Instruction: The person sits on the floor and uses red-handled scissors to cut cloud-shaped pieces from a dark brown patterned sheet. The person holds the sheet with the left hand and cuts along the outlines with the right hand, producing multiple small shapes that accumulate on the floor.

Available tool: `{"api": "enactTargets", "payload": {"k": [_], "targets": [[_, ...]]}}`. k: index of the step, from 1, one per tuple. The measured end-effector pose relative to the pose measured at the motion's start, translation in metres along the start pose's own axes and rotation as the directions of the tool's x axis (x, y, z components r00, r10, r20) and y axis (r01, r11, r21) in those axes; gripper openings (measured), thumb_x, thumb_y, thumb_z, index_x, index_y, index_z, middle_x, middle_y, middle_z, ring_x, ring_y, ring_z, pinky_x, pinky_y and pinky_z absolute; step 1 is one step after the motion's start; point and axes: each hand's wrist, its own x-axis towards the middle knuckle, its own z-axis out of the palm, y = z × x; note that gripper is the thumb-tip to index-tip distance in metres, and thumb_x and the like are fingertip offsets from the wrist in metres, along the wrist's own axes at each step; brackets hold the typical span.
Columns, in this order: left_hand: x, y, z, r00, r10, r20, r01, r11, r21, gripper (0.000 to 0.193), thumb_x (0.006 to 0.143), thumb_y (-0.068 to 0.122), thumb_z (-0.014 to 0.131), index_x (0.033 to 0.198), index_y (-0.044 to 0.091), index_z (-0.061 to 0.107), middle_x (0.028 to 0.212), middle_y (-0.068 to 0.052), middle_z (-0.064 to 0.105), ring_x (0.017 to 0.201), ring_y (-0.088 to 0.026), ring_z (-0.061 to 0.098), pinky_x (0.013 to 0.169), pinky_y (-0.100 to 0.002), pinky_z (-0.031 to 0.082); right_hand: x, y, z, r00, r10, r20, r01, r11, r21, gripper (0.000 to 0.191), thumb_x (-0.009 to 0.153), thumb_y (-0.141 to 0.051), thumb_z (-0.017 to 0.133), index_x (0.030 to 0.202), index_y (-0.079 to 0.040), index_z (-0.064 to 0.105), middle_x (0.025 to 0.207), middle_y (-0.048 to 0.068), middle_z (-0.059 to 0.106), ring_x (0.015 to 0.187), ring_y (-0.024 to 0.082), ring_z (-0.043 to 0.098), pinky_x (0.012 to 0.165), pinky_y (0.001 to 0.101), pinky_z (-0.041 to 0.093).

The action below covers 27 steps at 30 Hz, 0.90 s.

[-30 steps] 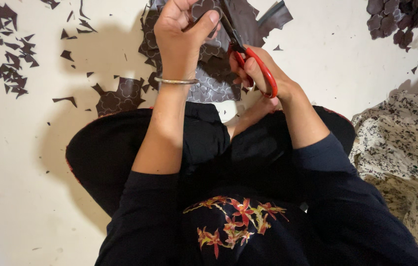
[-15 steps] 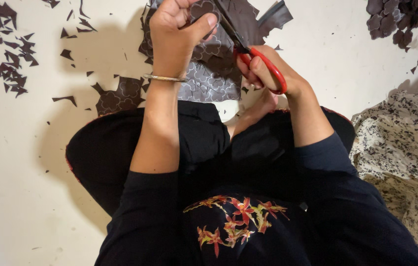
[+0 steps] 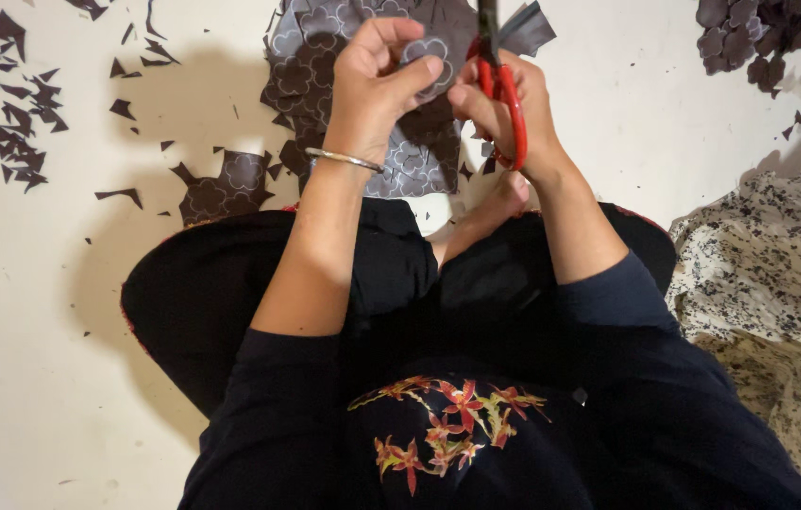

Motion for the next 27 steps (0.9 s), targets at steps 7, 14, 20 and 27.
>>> {"api": "enactTargets", "payload": {"k": [7,14,20,27], "targets": [[-0.005,0.001,-0.002,0.993,-0.12,0.02,0.113,0.97,0.213,0.028,0.096,0.005,0.076,0.123,-0.001,0.07,0.101,-0.009,0.072,0.079,-0.012,0.069,0.068,-0.025,0.059,0.001,-0.001,-0.004,0.996,-0.006,-0.084,0.011,0.998,0.058,0.035,0.1,-0.036,0.074,0.105,-0.003,0.063,0.069,-0.001,0.055,0.056,0.007,0.053,0.062,0.0249,0.055],[-0.001,0.014,-0.007,0.983,0.056,-0.175,-0.032,0.99,0.136,0.026,0.097,0.007,0.073,0.122,0.002,0.068,0.105,-0.007,0.072,0.089,-0.015,0.075,0.077,-0.029,0.066,0.002,-0.003,0.0,0.984,-0.013,0.178,0.046,0.982,-0.182,0.094,0.085,-0.09,0.058,0.118,-0.002,0.063,0.114,0.006,0.068,0.102,0.02,0.066,0.085,0.0373,0.056],[-0.001,0.016,-0.005,0.976,0.135,-0.17,-0.104,0.978,0.181,0.023,0.097,0.004,0.075,0.118,0.004,0.068,0.105,-0.005,0.074,0.09,-0.013,0.074,0.079,-0.026,0.064,-0.004,-0.014,0.001,0.968,0.063,0.241,0.01,0.957,-0.289,0.104,0.08,-0.095,0.047,0.122,-0.003,0.069,0.102,0.009,0.063,0.103,0.025,0.065,0.09,0.0407,0.051],[-0.002,0.018,-0.001,0.964,0.209,-0.162,-0.172,0.961,0.216,0.022,0.097,0.0,0.076,0.116,0.003,0.066,0.104,-0.006,0.075,0.088,-0.011,0.073,0.074,-0.023,0.061,-0.003,-0.014,0.004,0.964,0.072,0.255,0.006,0.957,-0.29,0.102,0.079,-0.095,0.047,0.119,-0.004,0.07,0.103,0.011,0.065,0.103,0.027,0.067,0.088,0.0438,0.054]]}}
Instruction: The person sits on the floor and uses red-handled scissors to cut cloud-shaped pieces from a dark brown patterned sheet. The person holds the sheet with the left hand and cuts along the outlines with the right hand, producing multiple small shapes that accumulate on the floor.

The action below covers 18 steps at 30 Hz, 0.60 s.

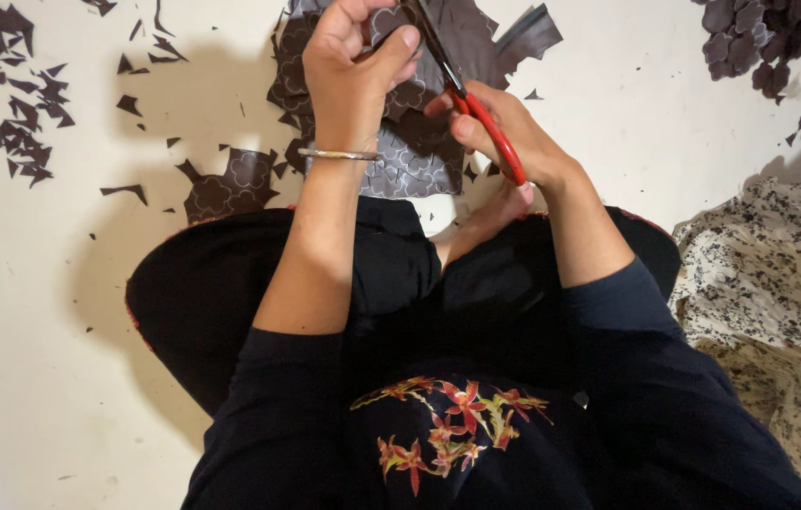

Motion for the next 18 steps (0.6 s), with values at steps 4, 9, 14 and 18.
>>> {"api": "enactTargets", "payload": {"k": [4,9,14,18], "targets": [[0.0024,-0.0003,0.0017,1.0,0.011,0.002,-0.011,1.0,-0.022,0.022,0.095,-0.002,0.076,0.115,0.001,0.065,0.1,-0.007,0.075,0.084,-0.012,0.073,0.071,-0.023,0.06,-0.0008,0.0006,0.0006,0.999,-0.041,0.019,0.041,0.999,0.024,0.101,0.082,-0.095,0.047,0.119,-0.003,0.068,0.11,0.012,0.067,0.107,0.028,0.067,0.092,0.0449,0.054],[0.0013,-0.0019,0.0012,1.0,-0.003,0.007,0.004,0.999,-0.039,0.023,0.095,-0.003,0.076,0.114,0.0,0.065,0.096,-0.009,0.074,0.082,-0.013,0.073,0.07,-0.023,0.061,-0.0017,-0.0019,0.0015,0.996,-0.083,0.041,0.081,0.995,0.061,0.102,0.085,-0.097,0.041,0.116,-0.003,0.065,0.109,0.009,0.068,0.103,0.023,0.067,0.085,0.0375,0.054],[0.0012,-0.0045,0.0015,0.999,-0.001,0.035,0.004,0.997,-0.075,0.023,0.096,-0.003,0.077,0.115,-0.001,0.064,0.097,-0.01,0.074,0.083,-0.013,0.073,0.071,-0.024,0.06,-0.0056,-0.0022,0.0035,0.998,0.01,0.058,-0.016,0.994,0.109,0.101,0.081,-0.098,0.037,0.104,-0.004,0.065,0.074,0.003,0.055,0.064,0.014,0.052,0.057,0.0282,0.043],[0.0007,-0.0068,0.0025,0.999,-0.03,0.039,0.034,0.995,-0.091,0.024,0.096,-0.002,0.076,0.117,0.0,0.064,0.098,-0.009,0.075,0.085,-0.014,0.074,0.072,-0.025,0.061,-0.0043,0.0021,0.0069,0.999,0.011,0.036,-0.015,0.993,0.116,0.102,0.079,-0.1,0.033,0.098,-0.004,0.063,0.066,-0.002,0.053,0.057,0.01,0.053,0.052,0.0264,0.044]]}}
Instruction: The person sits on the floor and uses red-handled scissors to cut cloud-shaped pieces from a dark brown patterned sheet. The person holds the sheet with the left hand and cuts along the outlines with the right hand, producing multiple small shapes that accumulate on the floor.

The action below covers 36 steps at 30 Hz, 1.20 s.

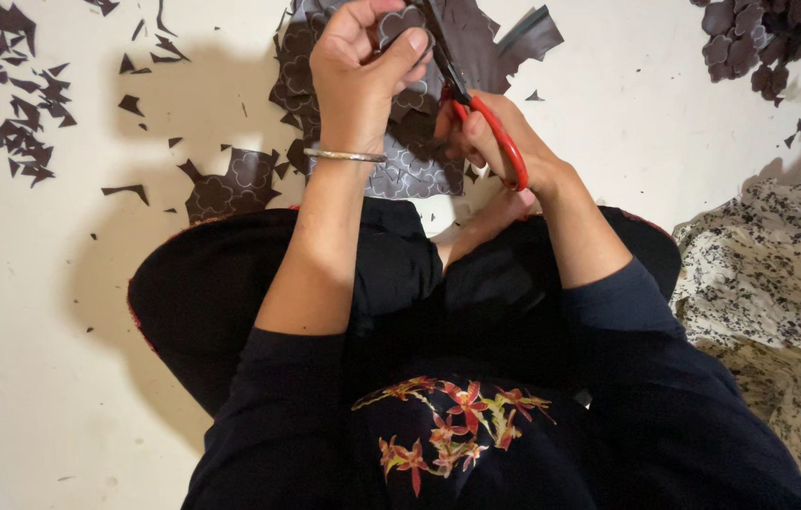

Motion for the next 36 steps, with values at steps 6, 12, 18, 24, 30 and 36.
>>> {"api": "enactTargets", "payload": {"k": [6,12,18,24,30,36], "targets": [[0.0,-0.003,-0.001,0.999,-0.032,-0.021,0.032,0.999,0.003,0.025,0.096,-0.001,0.076,0.118,0.0,0.064,0.099,-0.01,0.075,0.085,-0.014,0.075,0.074,-0.026,0.063,-0.003,-0.002,0.001,1.0,0.009,0.028,-0.011,0.997,0.075,0.103,0.08,-0.099,0.036,0.102,-0.002,0.064,0.065,-0.001,0.045,0.058,0.011,0.05,0.064,0.0268,0.054],[0.006,-0.006,0.003,1.0,0.0,-0.009,0.0,1.0,0.026,0.029,0.092,-0.004,0.077,0.117,-0.002,0.064,0.094,-0.01,0.075,0.077,-0.014,0.073,0.068,-0.026,0.061,0.0,-0.015,-0.002,0.998,0.004,0.059,-0.005,1.0,0.029,0.106,0.079,-0.1,0.033,0.107,-0.002,0.063,0.072,0.0,0.051,0.066,0.013,0.055,0.061,0.028,0.047],[0.007,-0.006,0.005,1.0,-0.021,-0.02,0.022,0.998,0.055,0.028,0.092,-0.001,0.077,0.117,-0.001,0.064,0.095,-0.011,0.076,0.077,-0.014,0.074,0.068,-0.025,0.062,-0.006,-0.018,-0.001,0.998,0.042,0.039,-0.044,0.998,0.051,0.099,0.076,-0.102,0.032,0.094,-0.007,0.054,0.073,-0.001,0.05,0.065,0.013,0.055,0.059,0.0278,0.047],[0.005,-0.004,0.005,0.998,-0.067,-0.023,0.067,0.998,0.019,0.03,0.091,-0.001,0.077,0.117,-0.001,0.064,0.095,-0.011,0.076,0.077,-0.014,0.074,0.067,-0.025,0.061,-0.004,-0.013,0.0,0.998,0.054,0.026,-0.057,0.994,0.092,0.097,0.075,-0.102,0.034,0.093,-0.008,0.052,0.072,-0.001,0.048,0.062,0.011,0.052,0.056,0.0262,0.046],[0.005,-0.001,0.003,0.996,-0.093,-0.015,0.093,0.996,0.014,0.029,0.091,0.0,0.077,0.117,-0.001,0.063,0.095,-0.011,0.076,0.077,-0.014,0.074,0.067,-0.025,0.062,-0.006,-0.014,0.001,0.998,0.057,0.033,-0.06,0.995,0.081,0.098,0.072,-0.103,0.032,0.089,-0.008,0.049,0.07,-0.001,0.047,0.06,0.011,0.053,0.054,0.025,0.046],[0.005,-0.002,0.002,0.999,-0.048,0.016,0.047,0.997,0.055,0.025,0.092,-0.001,0.077,0.114,0.0,0.065,0.094,-0.009,0.075,0.077,-0.013,0.073,0.067,-0.024,0.059,-0.004,-0.021,0.0,0.997,-0.015,0.069,0.009,0.995,0.095,0.106,0.073,-0.104,0.032,0.104,-0.006,0.059,0.072,0.0,0.047,0.064,0.012,0.054,0.059,0.0264,0.048]]}}
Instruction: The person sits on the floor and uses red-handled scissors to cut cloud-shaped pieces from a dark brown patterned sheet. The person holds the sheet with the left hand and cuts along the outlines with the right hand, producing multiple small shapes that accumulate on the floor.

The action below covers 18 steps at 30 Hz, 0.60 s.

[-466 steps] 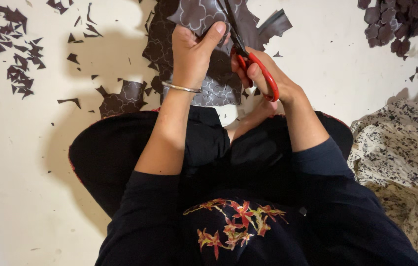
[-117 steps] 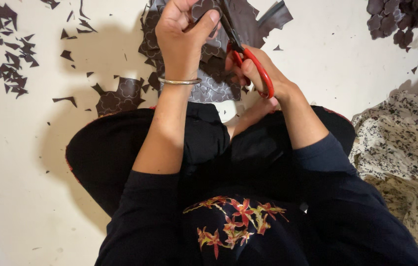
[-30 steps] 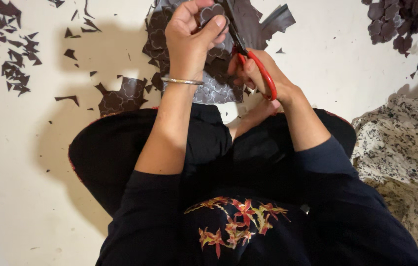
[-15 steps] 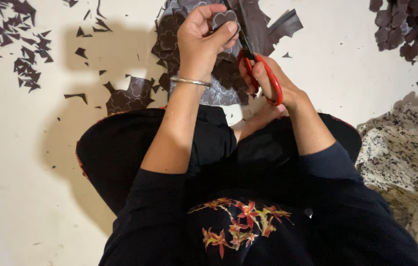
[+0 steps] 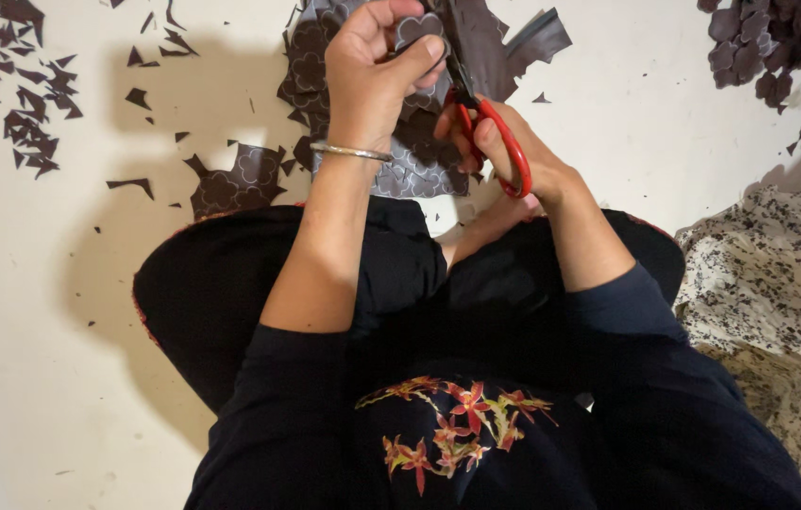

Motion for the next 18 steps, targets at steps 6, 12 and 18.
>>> {"api": "enactTargets", "payload": {"k": [6,12,18], "targets": [[-0.0005,0.002,-0.0007,1.0,0.008,-0.001,-0.008,1.0,0.023,0.026,0.091,-0.002,0.077,0.114,-0.001,0.065,0.094,-0.009,0.074,0.077,-0.013,0.073,0.067,-0.024,0.06,-0.0004,0.0016,0.0002,0.999,0.033,-0.033,-0.035,0.998,-0.053,0.107,0.068,-0.106,0.028,0.095,-0.007,0.055,0.069,-0.002,0.048,0.061,0.011,0.057,0.056,0.0258,0.049],[-0.0022,0.0025,-0.0002,1.0,0.008,0.026,-0.005,0.995,-0.096,0.026,0.092,-0.003,0.075,0.116,-0.002,0.064,0.096,-0.011,0.074,0.079,-0.015,0.072,0.069,-0.026,0.06,0.0,0.0056,-0.0003,0.998,0.046,-0.044,-0.047,0.999,-0.021,0.103,0.065,-0.107,0.029,0.087,-0.008,0.05,0.067,-0.002,0.047,0.057,0.009,0.053,0.051,0.0238,0.046],[-0.0013,0.0047,-0.0013,0.999,-0.02,0.036,0.024,0.994,-0.109,0.027,0.092,-0.003,0.076,0.117,-0.002,0.063,0.096,-0.012,0.074,0.079,-0.015,0.072,0.07,-0.026,0.06,-0.0013,0.0004,-0.0008,0.999,0.032,-0.044,-0.033,0.999,-0.021,0.104,0.068,-0.106,0.029,0.089,-0.007,0.054,0.066,-0.003,0.048,0.056,0.008,0.053,0.051,0.0228,0.045]]}}
